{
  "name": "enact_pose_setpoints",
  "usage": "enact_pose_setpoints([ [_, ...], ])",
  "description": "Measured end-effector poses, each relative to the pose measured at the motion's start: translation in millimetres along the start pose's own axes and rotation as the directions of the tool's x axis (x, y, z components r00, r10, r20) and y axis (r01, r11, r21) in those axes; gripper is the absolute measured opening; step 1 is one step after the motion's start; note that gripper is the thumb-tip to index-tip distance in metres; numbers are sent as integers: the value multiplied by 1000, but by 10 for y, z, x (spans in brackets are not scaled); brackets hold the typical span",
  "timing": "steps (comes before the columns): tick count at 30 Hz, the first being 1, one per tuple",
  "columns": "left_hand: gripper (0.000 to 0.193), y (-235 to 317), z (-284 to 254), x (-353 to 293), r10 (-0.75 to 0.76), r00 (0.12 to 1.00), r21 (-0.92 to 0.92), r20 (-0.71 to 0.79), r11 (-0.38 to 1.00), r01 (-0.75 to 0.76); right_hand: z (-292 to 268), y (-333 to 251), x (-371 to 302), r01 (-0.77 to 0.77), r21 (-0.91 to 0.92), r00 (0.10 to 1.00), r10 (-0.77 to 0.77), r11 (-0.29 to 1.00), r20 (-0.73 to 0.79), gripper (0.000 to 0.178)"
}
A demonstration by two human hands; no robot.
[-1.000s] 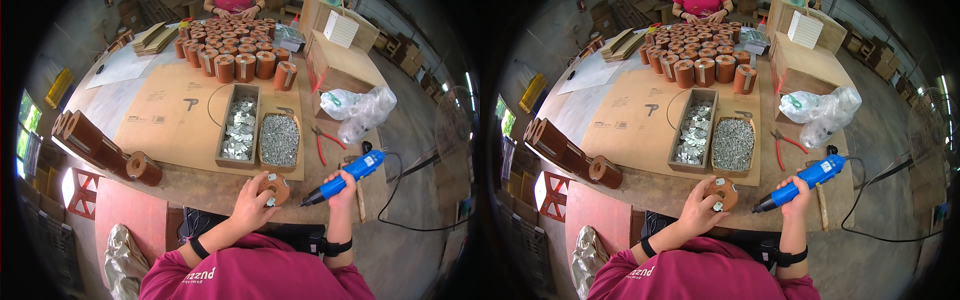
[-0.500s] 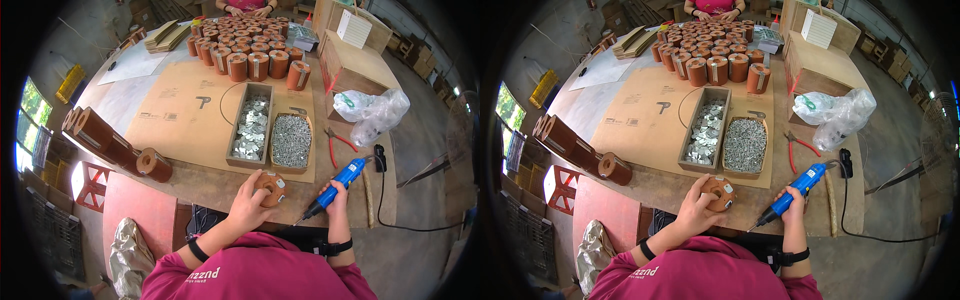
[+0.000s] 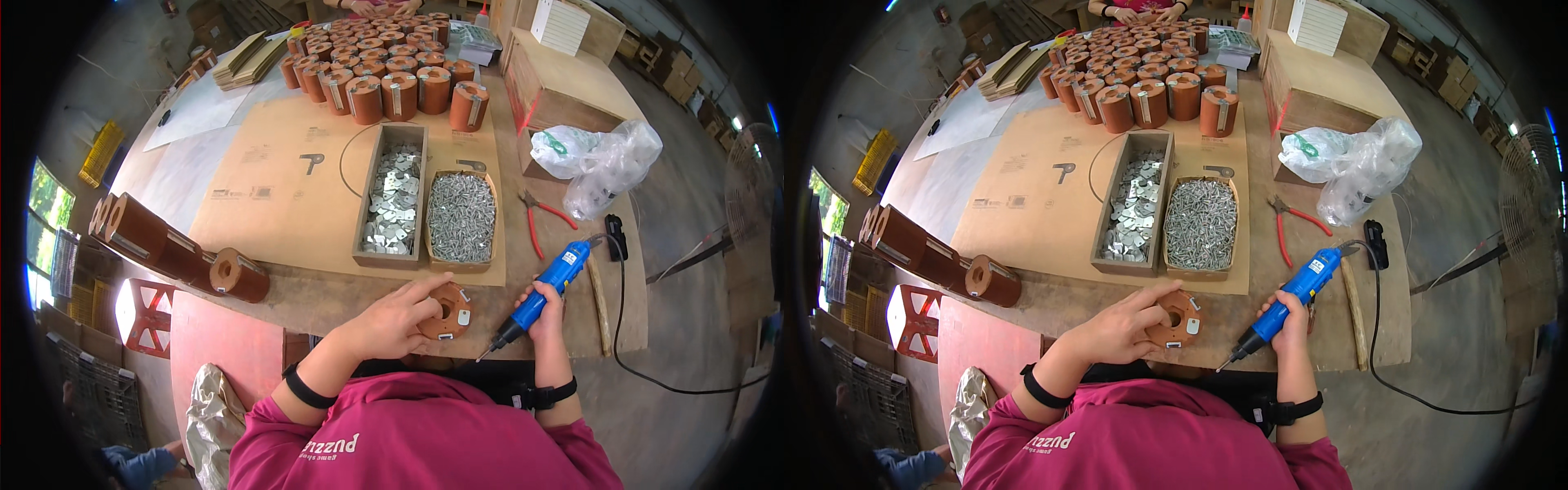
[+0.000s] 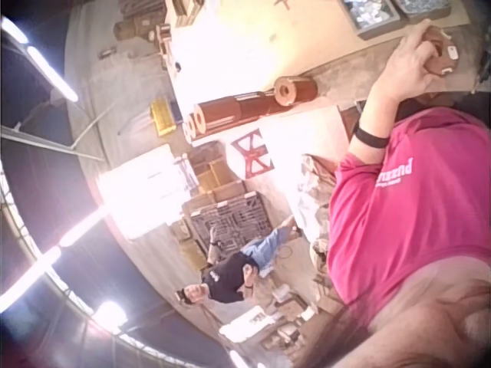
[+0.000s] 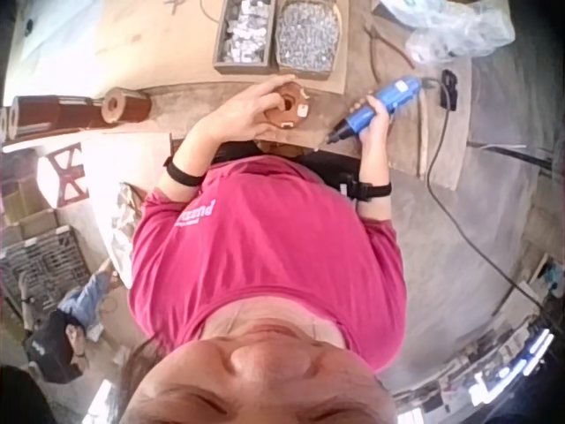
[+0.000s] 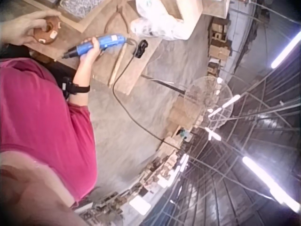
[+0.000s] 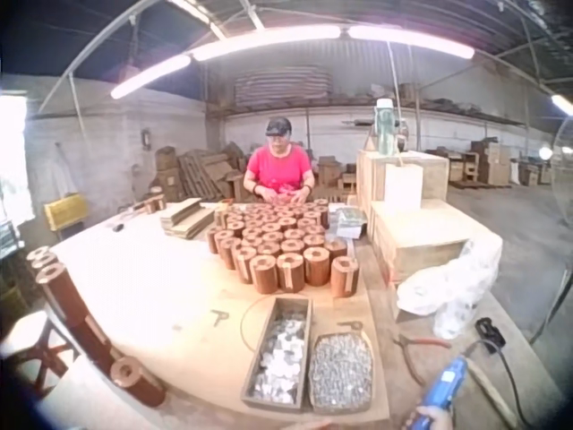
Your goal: Assembling wooden furniture components by attaching metal plates using an electric screwdriver and hammer.
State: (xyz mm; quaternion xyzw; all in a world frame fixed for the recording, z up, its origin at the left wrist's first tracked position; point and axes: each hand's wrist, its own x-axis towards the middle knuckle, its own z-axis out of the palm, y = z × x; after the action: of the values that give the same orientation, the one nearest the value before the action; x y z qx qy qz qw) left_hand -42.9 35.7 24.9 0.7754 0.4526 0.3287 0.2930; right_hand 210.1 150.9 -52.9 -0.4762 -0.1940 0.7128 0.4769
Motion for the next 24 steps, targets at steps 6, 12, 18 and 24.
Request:
enact_pose_setpoints([
  [6,52,380,292,110,53,975,410,-215,911,41,-17,-21,15,-1,-14,1000,1,1000,21,32],
  [12,36,248,581,34,155,917,574,-367,814,92,-37,-3,17,9,2,999,-10,1000,47,33],
  [18,29,244,530,-189,247,897,593,-368,805,21,-26,-2,3,32,-33,999,-31,999,33,34],
  [24,32,308,368,-320,175,833,502,-525,854,136,-59,-1,11,22,7,999,-22,1000,43,33],
])
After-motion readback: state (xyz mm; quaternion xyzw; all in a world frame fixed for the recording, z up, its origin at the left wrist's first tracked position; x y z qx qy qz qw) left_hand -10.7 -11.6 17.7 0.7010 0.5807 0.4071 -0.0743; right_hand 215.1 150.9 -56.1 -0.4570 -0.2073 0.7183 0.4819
